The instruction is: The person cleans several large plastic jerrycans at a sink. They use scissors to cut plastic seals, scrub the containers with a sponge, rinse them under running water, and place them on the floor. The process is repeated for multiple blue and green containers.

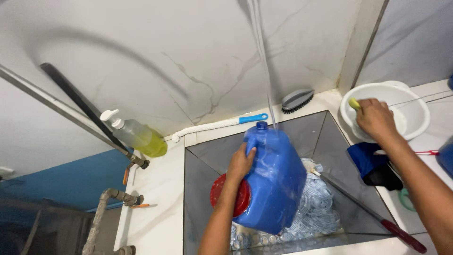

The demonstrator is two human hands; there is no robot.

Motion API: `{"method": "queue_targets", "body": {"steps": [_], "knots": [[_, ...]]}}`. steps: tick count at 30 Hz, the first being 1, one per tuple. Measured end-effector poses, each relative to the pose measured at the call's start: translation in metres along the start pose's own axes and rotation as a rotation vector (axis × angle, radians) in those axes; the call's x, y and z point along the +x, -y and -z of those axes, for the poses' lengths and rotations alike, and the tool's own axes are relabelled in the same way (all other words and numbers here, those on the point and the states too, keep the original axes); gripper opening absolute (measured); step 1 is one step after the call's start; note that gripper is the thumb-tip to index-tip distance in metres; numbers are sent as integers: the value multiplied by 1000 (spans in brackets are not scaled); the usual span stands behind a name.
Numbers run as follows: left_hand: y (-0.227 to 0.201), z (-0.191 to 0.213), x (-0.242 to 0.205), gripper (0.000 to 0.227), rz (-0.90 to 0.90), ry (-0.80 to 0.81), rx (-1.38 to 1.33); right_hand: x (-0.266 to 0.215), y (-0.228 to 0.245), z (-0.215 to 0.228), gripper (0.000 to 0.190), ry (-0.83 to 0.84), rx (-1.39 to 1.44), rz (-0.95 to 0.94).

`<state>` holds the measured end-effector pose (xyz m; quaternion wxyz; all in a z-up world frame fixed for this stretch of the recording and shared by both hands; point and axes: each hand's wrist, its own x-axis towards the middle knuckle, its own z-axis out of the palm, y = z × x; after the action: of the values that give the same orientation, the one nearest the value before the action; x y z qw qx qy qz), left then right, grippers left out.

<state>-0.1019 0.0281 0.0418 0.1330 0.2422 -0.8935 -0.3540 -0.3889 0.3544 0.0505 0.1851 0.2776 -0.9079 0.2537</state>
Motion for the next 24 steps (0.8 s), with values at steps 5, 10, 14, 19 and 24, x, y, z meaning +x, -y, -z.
{"method": "queue_targets", "body": {"steps": [5,10,14,19,24], "knots": [[-23,-12,10,48,-67,26,-10,40,69,-45,42,126,761,197],[-40,-23,8,51,-86,77,-74,67,178,-105,22,885,896,-183],[-50,-14,3,54,-172,154,-123,72,194,-86,22,1097,794,-159],[-45,5,-10,60,-138,227,-127,72,196,-66,19,825,265,239],[-23,2,-14,58,-183,171,-176,76,205,-57,25,859,335,117]]}}
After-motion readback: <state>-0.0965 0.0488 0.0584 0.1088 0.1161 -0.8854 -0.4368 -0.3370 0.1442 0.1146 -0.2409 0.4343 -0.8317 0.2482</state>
